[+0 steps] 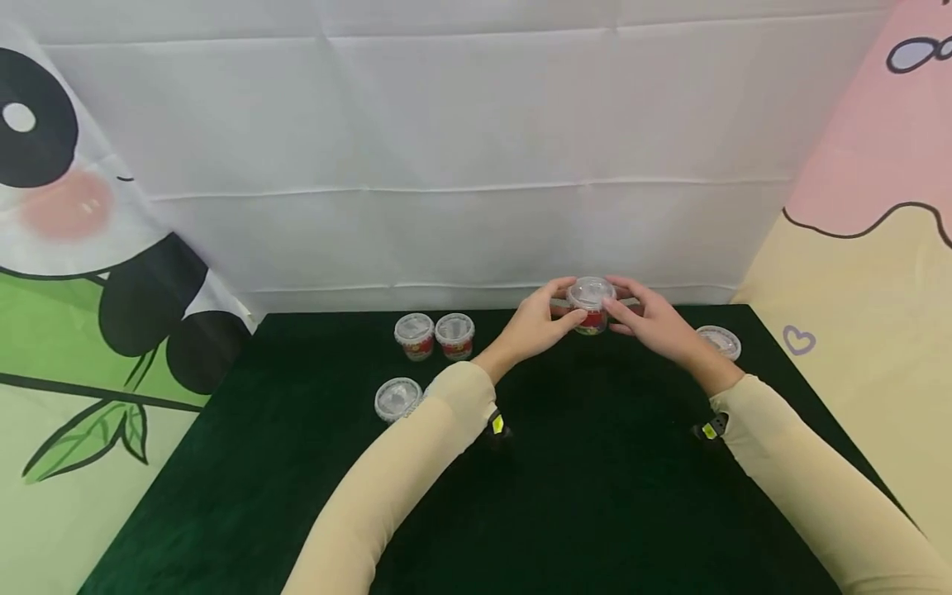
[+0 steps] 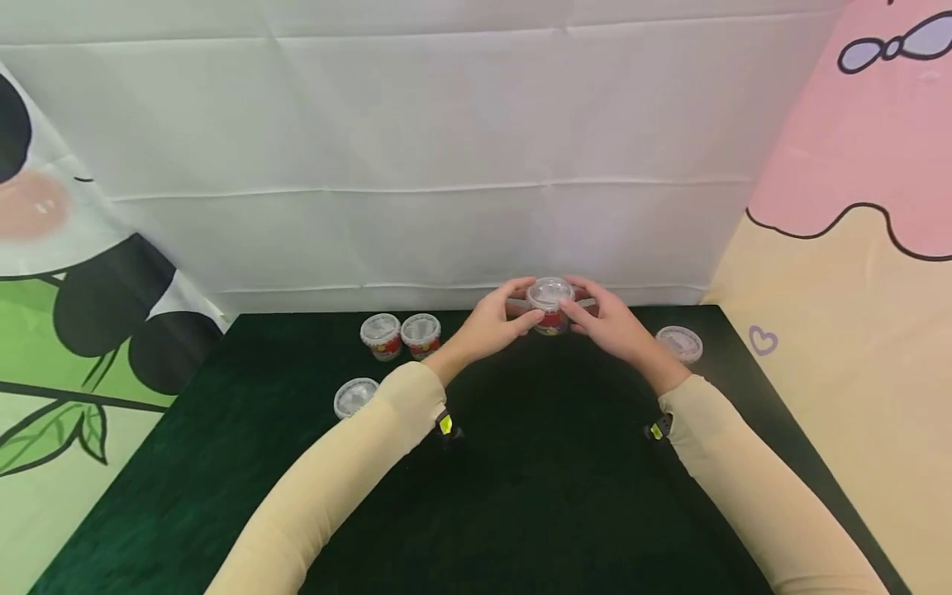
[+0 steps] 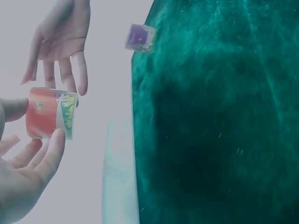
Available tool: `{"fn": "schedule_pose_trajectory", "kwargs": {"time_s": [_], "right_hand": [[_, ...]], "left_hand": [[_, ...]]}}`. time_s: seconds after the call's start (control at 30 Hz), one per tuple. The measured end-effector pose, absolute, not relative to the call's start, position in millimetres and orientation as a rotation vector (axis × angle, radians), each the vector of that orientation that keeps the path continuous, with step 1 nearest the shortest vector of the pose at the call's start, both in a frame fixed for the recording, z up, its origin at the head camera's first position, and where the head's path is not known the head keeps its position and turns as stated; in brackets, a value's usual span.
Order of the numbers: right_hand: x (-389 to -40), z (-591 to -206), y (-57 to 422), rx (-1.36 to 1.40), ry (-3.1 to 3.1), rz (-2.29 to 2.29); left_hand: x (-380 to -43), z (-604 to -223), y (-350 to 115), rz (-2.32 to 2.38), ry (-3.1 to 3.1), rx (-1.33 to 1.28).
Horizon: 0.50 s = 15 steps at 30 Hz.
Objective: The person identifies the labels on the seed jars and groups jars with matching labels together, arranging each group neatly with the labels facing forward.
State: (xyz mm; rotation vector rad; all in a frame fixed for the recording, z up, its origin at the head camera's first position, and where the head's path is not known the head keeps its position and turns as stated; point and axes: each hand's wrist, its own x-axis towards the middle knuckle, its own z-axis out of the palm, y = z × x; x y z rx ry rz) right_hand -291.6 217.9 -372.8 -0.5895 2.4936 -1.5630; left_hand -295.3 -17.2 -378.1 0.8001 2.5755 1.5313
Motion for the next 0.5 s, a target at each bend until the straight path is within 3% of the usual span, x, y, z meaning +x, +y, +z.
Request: {"fn": "schedule_pose_trajectory", "kwargs": {"time_s": [0.5], "right_hand": [[-272.1,-342.5,160.3,-0.677,2.287,-1.730]], "left_hand": [[-260.3,-333.8,-82.8,1.686,2.480,0.753]]}}
